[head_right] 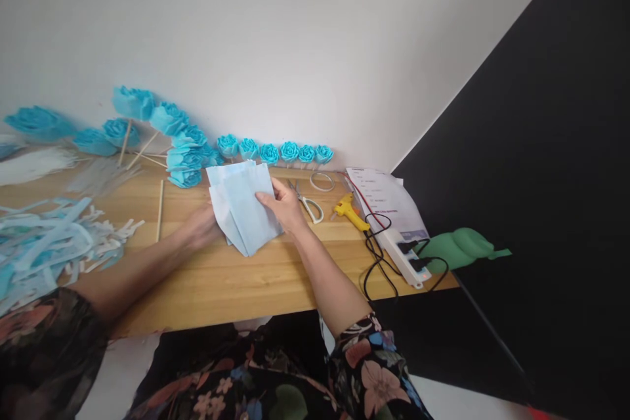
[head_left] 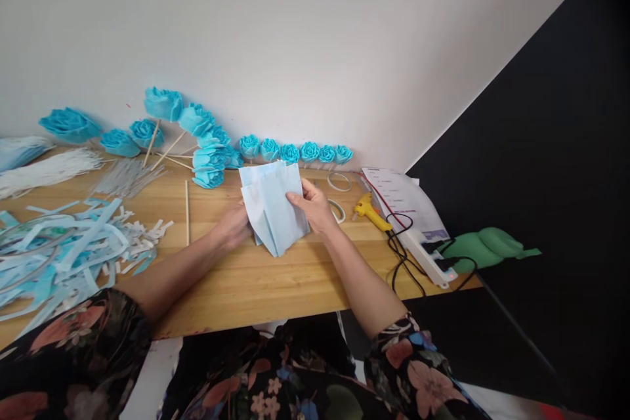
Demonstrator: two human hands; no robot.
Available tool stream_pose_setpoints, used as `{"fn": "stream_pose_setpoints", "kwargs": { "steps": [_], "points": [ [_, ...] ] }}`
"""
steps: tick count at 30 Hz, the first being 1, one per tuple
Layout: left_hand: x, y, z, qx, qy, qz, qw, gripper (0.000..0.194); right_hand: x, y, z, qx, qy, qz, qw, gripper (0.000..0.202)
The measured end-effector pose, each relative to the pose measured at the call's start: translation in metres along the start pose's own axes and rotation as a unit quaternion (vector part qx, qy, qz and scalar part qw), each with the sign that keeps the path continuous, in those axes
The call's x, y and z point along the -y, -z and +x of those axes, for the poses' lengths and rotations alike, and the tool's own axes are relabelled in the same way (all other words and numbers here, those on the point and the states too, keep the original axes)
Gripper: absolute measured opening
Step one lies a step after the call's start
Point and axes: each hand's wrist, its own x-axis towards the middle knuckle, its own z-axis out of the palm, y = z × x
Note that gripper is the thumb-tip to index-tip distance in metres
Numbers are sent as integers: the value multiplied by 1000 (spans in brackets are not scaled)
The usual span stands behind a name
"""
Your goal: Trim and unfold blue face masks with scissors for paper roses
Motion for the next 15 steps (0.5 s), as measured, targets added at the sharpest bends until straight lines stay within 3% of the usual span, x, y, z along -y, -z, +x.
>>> {"fn": "stream_pose_setpoints", "kwargs": {
  "steps": [11,15],
  "points": [
    [4,0,4,-34,-19,5,999,41,-6,2,1,-57,25,-43,997,30],
    [4,3,7,-7,3,-23,1000,41,-8,2,2,-61,32,-59,996,30]
  ]
}}
